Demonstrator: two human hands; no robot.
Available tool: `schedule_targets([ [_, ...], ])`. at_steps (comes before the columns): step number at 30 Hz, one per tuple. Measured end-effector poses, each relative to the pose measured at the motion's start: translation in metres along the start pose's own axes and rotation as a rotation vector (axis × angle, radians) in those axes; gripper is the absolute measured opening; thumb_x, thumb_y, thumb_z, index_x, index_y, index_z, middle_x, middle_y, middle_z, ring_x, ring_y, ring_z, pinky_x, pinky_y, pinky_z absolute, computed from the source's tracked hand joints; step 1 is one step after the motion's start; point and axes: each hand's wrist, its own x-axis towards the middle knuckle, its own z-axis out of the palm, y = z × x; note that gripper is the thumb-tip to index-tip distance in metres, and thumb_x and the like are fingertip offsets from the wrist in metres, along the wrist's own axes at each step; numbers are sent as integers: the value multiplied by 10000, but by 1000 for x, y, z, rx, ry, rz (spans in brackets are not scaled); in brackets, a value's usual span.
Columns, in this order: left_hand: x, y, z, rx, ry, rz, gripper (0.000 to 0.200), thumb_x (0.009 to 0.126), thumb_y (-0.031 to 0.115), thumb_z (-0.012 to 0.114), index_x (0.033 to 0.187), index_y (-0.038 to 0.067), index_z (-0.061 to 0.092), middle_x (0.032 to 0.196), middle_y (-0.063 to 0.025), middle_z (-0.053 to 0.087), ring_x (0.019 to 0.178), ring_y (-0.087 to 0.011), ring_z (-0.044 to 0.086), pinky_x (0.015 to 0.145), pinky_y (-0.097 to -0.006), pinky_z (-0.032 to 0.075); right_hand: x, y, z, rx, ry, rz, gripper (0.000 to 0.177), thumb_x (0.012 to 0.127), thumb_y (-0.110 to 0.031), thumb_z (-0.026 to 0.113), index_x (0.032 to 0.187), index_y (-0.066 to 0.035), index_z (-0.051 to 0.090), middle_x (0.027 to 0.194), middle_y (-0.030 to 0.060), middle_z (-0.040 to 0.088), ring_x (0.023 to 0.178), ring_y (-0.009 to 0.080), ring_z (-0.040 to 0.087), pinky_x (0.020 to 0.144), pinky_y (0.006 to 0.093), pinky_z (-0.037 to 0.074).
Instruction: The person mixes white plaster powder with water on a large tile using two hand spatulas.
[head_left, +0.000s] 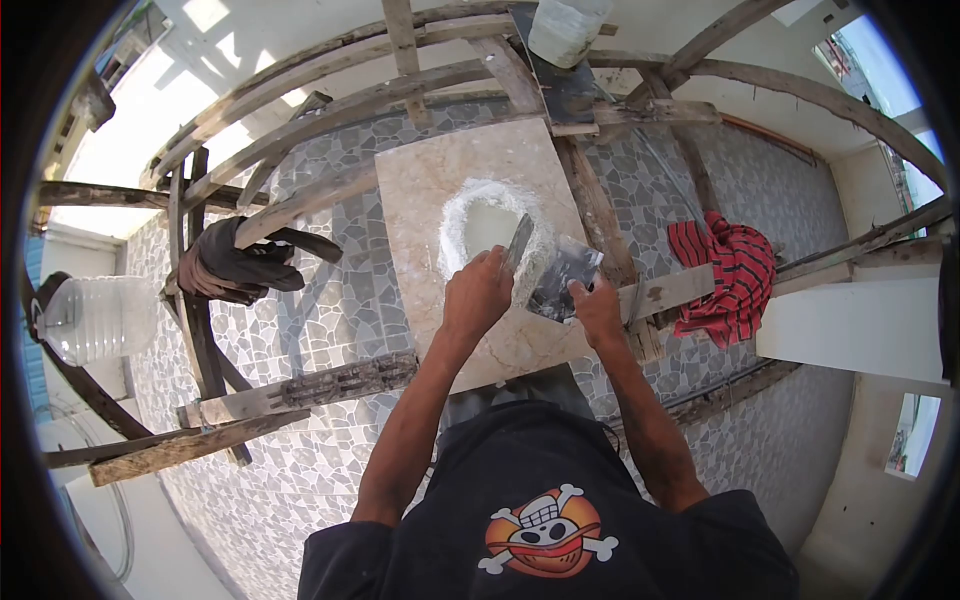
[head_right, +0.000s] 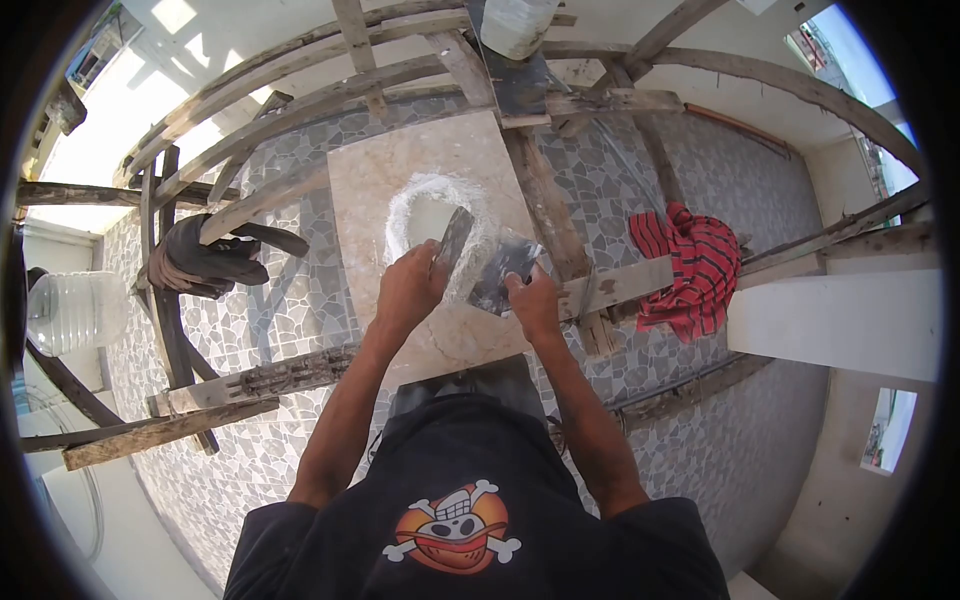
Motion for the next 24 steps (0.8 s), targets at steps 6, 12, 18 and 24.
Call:
schedule_targets([
  [6,-3,-15,-23,-175,155,-54,255,873,155,617,1036,-41,603,909,-223,639,792,-379,637,680,-434,501,35,50,-25,11,-37,217,364,794,-194,614,1052,63,620,875,205,676,792,242,649,719,377,486],
  [12,-1,-11,-30,-211,168,-68,239,875,147,616,1017,-45,600,879,-216,629,764,-377,626,674,-429,489,68,88,-1,136,-96,184,386,818,-174,642,1104,80,593,897,110,659,777,132,568,689,324,461],
  [18,0,-10,-11,-181,161,-30,237,881,164,594,1000,-41,600,886,-235,630,809,-411,623,709,-468,490,66,55,3,-151,-112,89,405,825,-213,628,1109,73,590,924,185,675,832,215,625,746,368,472],
  [24,0,11,15,-208,91,-24,223,874,148,567,1005,-33,576,896,-239,625,808,-427,618,715,-496,494,50,14,-4,-302,-97,-64,396,832,-245,632,1121,25,599,961,255,657,875,387,644,784,419,478],
])
